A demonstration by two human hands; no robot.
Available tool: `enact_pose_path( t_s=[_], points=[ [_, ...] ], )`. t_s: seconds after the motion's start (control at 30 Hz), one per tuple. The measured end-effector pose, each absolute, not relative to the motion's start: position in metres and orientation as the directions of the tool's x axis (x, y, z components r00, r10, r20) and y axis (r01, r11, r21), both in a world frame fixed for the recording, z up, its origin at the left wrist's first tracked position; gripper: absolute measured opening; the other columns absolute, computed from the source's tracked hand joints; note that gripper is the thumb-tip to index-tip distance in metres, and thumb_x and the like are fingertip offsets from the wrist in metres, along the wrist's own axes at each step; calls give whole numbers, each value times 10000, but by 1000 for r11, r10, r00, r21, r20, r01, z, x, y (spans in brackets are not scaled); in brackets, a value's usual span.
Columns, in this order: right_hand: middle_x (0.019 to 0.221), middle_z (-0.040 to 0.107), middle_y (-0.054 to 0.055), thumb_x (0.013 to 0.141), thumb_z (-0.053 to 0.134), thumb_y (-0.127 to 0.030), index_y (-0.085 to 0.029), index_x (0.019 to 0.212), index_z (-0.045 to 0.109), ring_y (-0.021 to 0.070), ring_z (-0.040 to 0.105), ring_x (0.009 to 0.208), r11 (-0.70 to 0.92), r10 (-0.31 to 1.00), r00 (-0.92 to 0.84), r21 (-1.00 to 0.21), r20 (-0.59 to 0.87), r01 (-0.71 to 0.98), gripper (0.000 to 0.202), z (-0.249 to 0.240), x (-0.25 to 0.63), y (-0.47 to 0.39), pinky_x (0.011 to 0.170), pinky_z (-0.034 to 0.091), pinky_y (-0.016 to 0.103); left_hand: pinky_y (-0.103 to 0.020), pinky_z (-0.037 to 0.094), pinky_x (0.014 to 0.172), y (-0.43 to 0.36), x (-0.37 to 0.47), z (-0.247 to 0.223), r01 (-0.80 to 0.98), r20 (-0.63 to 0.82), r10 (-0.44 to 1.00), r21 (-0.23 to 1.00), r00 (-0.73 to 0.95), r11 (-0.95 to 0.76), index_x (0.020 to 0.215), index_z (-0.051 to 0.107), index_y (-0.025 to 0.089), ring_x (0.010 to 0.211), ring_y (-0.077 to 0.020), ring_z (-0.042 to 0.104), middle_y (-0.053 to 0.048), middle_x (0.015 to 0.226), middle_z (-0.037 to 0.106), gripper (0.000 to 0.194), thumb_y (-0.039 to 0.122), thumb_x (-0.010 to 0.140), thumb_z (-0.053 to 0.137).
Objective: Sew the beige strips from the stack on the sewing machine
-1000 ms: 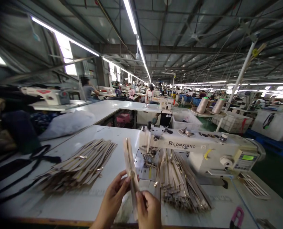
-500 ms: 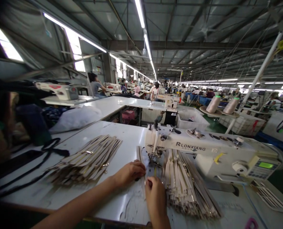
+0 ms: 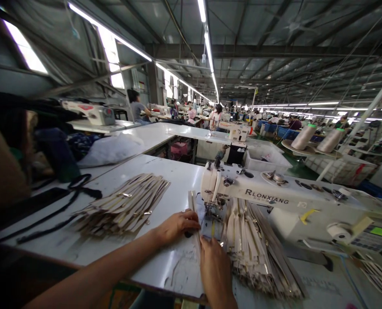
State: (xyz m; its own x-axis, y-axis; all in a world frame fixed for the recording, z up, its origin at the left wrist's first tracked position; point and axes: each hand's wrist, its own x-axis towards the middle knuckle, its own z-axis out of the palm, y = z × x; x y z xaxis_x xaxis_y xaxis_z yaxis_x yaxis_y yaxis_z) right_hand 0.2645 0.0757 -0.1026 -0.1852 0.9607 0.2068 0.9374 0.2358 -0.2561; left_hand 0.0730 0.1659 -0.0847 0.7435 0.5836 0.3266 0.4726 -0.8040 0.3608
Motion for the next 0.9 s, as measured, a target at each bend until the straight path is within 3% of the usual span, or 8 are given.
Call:
enact_pose_path(
  t_s=[0.2, 0.37, 0.57, 0.77, 0.9],
  points=[
    [899, 658, 69, 924, 367, -116, -194, 1100, 686, 183, 668, 820, 341, 912, -222, -336, 345, 878, 372, -120, 274, 69, 741, 501, 262, -280, 460, 870, 162, 75, -82, 479, 326, 582, 346, 745, -807, 1102, 697, 251, 999, -205, 567, -54, 1082, 630, 274, 197, 968, 464],
    [888, 650, 75, 900, 352, -91, -207, 1113, 683, 176, 652, 819, 390, 873, -235, -323, 427, 862, 410, -131, 277, 67, 763, 503, 254, -282, 457, 857, 163, 76, -81, 479, 332, 561, 300, 758, -825, 1101, 697, 245, 993, -219, 572, -67, 1075, 630, 260, 190, 955, 490],
    [864, 661, 80, 890, 351, -87, -171, 1114, 679, 188, 652, 809, 408, 873, -263, -317, 412, 856, 406, -130, 277, 69, 743, 508, 280, -278, 459, 848, 175, 76, -81, 465, 287, 522, 245, 803, -851, 1104, 701, 245, 981, -214, 589, -75, 1055, 651, 248, 198, 949, 513],
    [846, 639, 61, 902, 357, -97, -189, 914, 676, 175, 636, 807, 418, 877, -238, -419, 417, 806, 332, -126, 278, 68, 753, 486, 289, -315, 427, 940, 178, 72, -82, 418, 282, 467, 219, 838, -882, 1160, 661, 247, 1073, -220, 563, -78, 1136, 652, 287, 214, 987, 435],
    [855, 632, 55, 912, 356, -106, -200, 957, 660, 170, 626, 820, 440, 860, -228, -436, 457, 785, 321, -127, 278, 66, 767, 484, 288, -322, 417, 940, 179, 72, -82, 412, 292, 440, 155, 849, -898, 1160, 649, 244, 1075, -224, 552, -83, 1147, 647, 279, 222, 991, 428]
  ],
)
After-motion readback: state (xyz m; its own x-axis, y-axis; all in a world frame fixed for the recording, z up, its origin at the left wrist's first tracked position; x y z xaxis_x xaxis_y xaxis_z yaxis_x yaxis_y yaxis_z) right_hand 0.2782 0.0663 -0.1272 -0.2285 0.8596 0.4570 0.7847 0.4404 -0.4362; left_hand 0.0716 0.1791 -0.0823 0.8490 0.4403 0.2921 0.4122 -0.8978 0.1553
